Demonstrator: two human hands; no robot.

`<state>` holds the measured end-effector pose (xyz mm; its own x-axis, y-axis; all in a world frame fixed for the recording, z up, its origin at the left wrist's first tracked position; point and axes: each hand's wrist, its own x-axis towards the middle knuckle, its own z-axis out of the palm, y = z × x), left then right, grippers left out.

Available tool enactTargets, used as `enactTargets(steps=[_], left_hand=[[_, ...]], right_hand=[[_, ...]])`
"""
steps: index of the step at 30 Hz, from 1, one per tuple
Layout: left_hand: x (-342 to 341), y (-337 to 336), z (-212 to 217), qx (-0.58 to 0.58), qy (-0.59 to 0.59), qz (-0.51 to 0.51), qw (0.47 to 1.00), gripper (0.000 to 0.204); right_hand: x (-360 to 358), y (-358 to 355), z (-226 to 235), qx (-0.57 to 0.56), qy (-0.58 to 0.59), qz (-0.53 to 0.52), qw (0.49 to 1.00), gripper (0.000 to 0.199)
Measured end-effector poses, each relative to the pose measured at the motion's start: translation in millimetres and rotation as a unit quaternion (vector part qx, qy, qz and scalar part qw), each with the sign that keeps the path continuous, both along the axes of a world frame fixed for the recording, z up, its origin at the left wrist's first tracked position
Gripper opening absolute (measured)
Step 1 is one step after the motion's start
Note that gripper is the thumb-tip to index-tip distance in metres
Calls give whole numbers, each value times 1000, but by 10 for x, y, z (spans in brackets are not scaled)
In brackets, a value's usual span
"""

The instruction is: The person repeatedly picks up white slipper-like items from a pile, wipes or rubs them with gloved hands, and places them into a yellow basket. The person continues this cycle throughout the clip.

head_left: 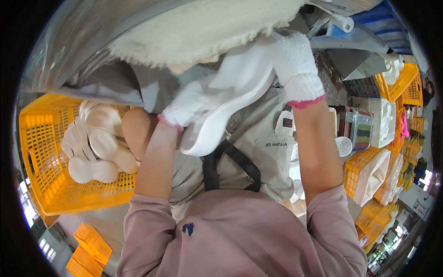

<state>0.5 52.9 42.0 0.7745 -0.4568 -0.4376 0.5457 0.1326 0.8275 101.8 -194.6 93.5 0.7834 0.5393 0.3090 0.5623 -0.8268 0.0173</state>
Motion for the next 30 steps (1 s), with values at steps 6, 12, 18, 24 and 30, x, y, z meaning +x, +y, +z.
enactTargets(steps=[6, 12, 18, 24, 30], left_hand=[[-198, -981, -15, -223, 55, 273, 934, 31], [181, -1587, 253, -126, 64, 427, 893, 27], [595, -1597, 135, -77, 19, 382, 921, 32], [943, -1217, -334, 477, -413, 106, 768, 34], [734, -475, -491, 612, -188, -76, 765, 41]], right_hand=[[-634, 164, 617, 236, 254, -97, 933, 29], [-1386, 36, 838, 354, 183, -179, 899, 68], [-1194, -7, 503, 385, 129, -277, 871, 79], [-762, -20, 322, 368, 146, -238, 887, 71], [-443, 81, 276, 352, 105, -200, 908, 50]])
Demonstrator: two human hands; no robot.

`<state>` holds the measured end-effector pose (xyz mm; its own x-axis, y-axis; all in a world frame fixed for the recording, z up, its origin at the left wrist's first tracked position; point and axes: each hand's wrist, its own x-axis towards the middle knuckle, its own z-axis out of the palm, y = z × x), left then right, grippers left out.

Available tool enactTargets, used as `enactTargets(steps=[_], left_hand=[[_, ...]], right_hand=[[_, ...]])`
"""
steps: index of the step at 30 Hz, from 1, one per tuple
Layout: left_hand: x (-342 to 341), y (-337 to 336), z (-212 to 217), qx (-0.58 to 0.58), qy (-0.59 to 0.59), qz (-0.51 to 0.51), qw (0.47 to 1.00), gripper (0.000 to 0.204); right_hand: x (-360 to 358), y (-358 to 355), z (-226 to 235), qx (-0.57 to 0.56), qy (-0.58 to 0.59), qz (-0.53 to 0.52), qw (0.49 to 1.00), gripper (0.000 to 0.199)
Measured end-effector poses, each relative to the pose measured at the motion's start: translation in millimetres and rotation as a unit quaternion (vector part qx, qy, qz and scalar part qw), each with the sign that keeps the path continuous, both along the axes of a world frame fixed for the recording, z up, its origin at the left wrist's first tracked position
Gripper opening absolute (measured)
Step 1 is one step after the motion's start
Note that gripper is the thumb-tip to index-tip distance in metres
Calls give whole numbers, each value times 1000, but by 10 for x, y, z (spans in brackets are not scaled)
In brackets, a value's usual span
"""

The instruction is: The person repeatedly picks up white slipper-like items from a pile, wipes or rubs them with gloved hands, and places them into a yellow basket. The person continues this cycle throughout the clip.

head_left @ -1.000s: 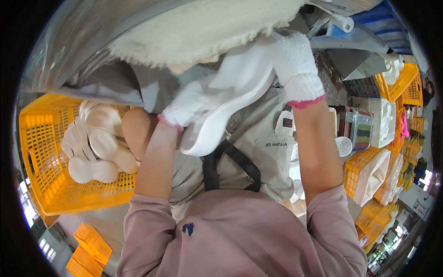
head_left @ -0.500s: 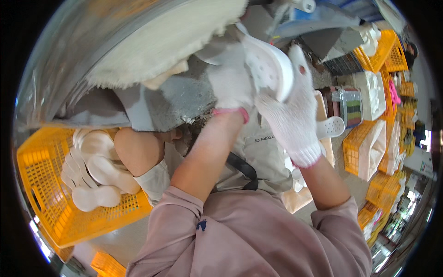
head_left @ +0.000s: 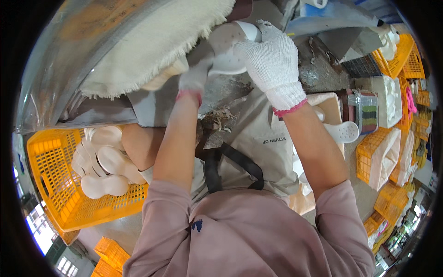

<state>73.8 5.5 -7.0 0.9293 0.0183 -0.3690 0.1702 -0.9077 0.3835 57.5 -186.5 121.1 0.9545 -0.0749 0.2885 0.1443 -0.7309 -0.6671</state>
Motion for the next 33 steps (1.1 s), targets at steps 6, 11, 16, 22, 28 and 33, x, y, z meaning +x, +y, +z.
enactTargets(steps=[6, 11, 16, 22, 28, 33], left_hand=[[-544, 290, -55, -363, 17, 206, 909, 56], [-755, -498, 211, -657, -18, 188, 730, 43], [-156, -822, 248, -786, 31, 241, 569, 49], [-401, -353, 349, -728, 111, 200, 646, 56], [-798, 53, 284, -865, 115, 296, 389, 63], [-194, 190, -61, -768, -28, 278, 576, 43]], right_hand=[[351, -57, -447, -176, -93, 85, 976, 24], [312, -9, -309, -245, -36, 180, 952, 25], [-626, -93, 452, -192, -37, 202, 960, 44], [-890, -242, 325, -501, -29, 236, 832, 51], [-1371, 566, 90, -213, 20, 242, 946, 49], [-815, 869, -32, -206, 44, 179, 961, 40]])
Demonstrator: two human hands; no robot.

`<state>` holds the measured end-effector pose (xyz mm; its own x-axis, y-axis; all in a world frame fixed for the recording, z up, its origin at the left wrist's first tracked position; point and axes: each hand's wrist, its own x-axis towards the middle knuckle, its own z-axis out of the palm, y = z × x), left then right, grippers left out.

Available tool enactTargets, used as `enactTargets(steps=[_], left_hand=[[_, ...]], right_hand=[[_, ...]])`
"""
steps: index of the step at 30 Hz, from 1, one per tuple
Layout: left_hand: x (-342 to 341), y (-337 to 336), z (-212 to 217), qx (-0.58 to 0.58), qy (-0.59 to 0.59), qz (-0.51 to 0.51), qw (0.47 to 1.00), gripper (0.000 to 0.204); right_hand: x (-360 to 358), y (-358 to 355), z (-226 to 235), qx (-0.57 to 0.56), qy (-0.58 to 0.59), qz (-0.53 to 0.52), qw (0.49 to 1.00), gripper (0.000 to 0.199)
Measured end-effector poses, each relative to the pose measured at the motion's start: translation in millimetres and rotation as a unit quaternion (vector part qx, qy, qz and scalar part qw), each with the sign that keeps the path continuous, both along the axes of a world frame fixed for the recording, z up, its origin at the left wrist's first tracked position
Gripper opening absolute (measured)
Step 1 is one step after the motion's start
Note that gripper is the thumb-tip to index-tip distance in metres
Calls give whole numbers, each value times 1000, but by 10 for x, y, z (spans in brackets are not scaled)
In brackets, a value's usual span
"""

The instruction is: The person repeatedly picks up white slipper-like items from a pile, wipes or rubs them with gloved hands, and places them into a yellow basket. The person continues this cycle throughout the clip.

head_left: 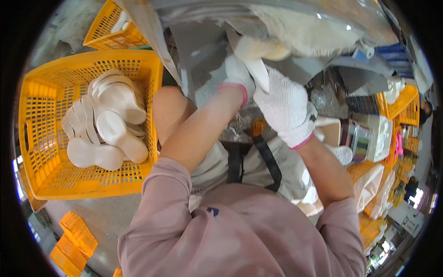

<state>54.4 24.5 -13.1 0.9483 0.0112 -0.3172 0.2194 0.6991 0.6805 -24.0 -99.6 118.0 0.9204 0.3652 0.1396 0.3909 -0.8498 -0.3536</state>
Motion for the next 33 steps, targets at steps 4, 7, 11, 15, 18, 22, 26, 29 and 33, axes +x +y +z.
enactTargets(steps=[4, 7, 11, 15, 18, 22, 26, 29, 33], left_hand=[[123, -155, -76, -30, -43, -13, 999, 29], [-68, -265, -59, -40, 21, 120, 992, 30], [-219, -277, -110, 21, 44, -2, 999, 31], [-255, -253, -83, 87, -71, 51, 992, 34], [-278, -287, -19, 360, -215, 198, 886, 43], [-279, -282, -26, -153, 40, -17, 987, 48], [-50, -179, -116, -240, 229, -121, 935, 56], [156, -164, -91, 298, -166, -5, 940, 56], [-100, -308, 49, -60, 50, 115, 990, 47]], right_hand=[[5, 76, 87, 20, -83, -26, 996, 18], [128, 98, 70, 33, -74, -12, 997, 20], [-123, -13, -2, 52, -106, -9, 993, 23], [91, 11, -196, 64, -141, -29, 987, 22], [292, 209, -31, -163, -124, 1, 979, 19], [211, 120, 232, 129, 143, 32, 981, 15], [-191, -76, 368, 135, 288, 10, 948, 54], [-116, 62, 248, 177, 106, 61, 977, 55], [-420, 18, 251, 39, 58, 103, 992, 44]])
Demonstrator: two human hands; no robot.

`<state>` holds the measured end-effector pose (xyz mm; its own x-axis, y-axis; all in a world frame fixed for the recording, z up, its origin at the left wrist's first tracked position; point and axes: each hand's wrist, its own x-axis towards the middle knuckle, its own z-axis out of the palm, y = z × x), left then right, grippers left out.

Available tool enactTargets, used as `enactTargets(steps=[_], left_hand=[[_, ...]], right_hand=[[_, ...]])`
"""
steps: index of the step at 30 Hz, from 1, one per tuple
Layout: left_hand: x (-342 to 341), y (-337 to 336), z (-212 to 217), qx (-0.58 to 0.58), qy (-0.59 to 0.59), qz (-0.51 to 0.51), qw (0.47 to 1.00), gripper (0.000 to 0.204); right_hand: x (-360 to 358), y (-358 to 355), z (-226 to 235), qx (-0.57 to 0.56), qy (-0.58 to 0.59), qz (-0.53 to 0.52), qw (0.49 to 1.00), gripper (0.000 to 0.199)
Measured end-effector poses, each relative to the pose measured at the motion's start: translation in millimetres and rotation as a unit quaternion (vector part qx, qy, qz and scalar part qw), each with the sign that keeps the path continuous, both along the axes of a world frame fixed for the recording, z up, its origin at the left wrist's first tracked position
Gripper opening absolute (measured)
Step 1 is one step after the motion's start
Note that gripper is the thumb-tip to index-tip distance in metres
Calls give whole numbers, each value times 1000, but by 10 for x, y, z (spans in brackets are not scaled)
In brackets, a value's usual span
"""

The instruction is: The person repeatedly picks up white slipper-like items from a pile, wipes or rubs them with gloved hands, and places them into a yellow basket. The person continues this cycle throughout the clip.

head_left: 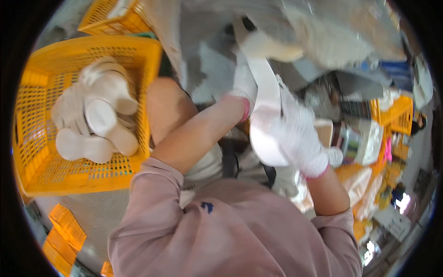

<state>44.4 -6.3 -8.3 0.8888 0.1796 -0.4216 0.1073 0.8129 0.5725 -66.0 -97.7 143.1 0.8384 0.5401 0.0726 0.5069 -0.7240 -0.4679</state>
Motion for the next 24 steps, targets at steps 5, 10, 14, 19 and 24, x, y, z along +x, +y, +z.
enactTargets(steps=[5, 10, 14, 19, 24], left_hand=[[-458, -37, 136, -194, -26, -75, 978, 49], [0, 136, 22, 0, -45, 7, 999, 52], [166, 255, -221, 147, -70, -12, 987, 54], [14, 169, -222, 187, -149, -139, 961, 58], [-102, -62, -46, 226, -146, 133, 954, 49]], right_hand=[[-527, -279, 95, -16, 130, -84, 988, 56], [284, 41, 31, 3, -19, -136, 990, 44], [508, 72, -40, -47, -60, -108, 991, 45], [323, -44, -233, 39, -127, -146, 980, 46], [791, 142, -311, -19, -180, -44, 983, 36]])
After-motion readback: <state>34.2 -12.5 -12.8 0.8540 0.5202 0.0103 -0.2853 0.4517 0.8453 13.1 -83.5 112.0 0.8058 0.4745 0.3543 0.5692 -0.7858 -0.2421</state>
